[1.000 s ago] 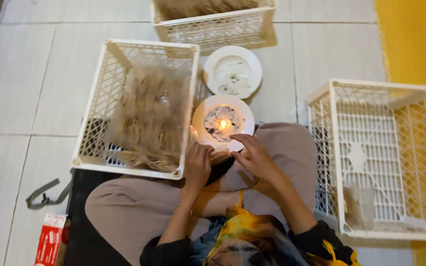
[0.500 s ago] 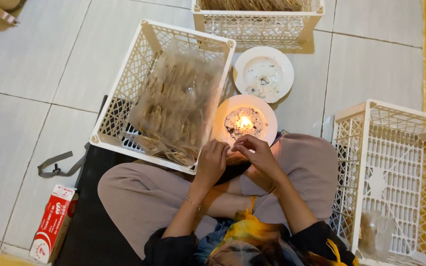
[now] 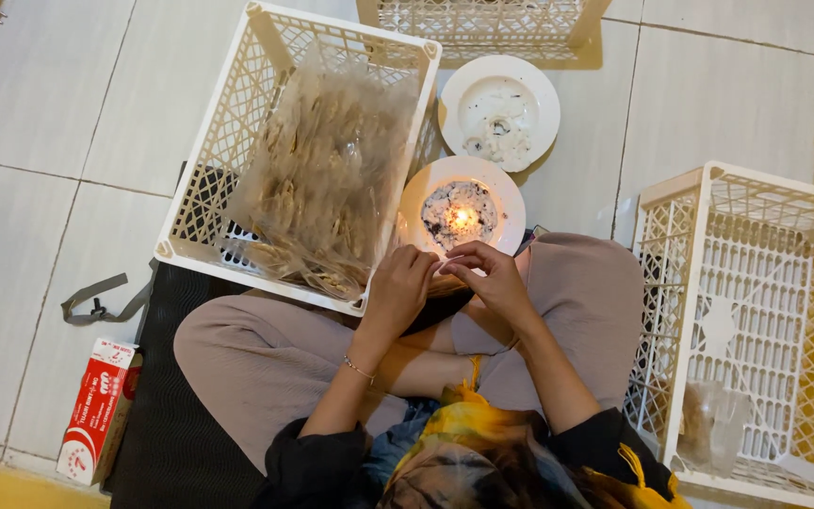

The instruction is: Sealing plastic bags filled with snacks using a candle flame.

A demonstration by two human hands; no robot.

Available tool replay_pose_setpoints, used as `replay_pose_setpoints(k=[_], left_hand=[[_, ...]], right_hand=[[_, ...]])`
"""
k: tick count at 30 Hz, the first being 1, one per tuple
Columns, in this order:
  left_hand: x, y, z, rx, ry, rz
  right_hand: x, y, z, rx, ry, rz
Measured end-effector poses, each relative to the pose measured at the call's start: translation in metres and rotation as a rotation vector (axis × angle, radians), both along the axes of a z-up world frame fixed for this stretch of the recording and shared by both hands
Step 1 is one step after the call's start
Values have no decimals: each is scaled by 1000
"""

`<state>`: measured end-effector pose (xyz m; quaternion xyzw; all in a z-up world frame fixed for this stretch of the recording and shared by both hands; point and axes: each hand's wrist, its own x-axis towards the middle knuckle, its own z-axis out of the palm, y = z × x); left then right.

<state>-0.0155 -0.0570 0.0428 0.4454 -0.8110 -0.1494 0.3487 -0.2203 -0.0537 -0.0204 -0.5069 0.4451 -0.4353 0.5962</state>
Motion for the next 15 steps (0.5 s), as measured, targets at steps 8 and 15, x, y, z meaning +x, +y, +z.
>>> replay_pose_setpoints(k=[8, 15], left_hand=[[-2, -1, -5, 81, 13, -11], [-3, 0, 2, 188, 112, -27]], right_hand=[[-5, -1, -2, 59, -125, -2], [-8, -1, -5, 37, -122, -16]])
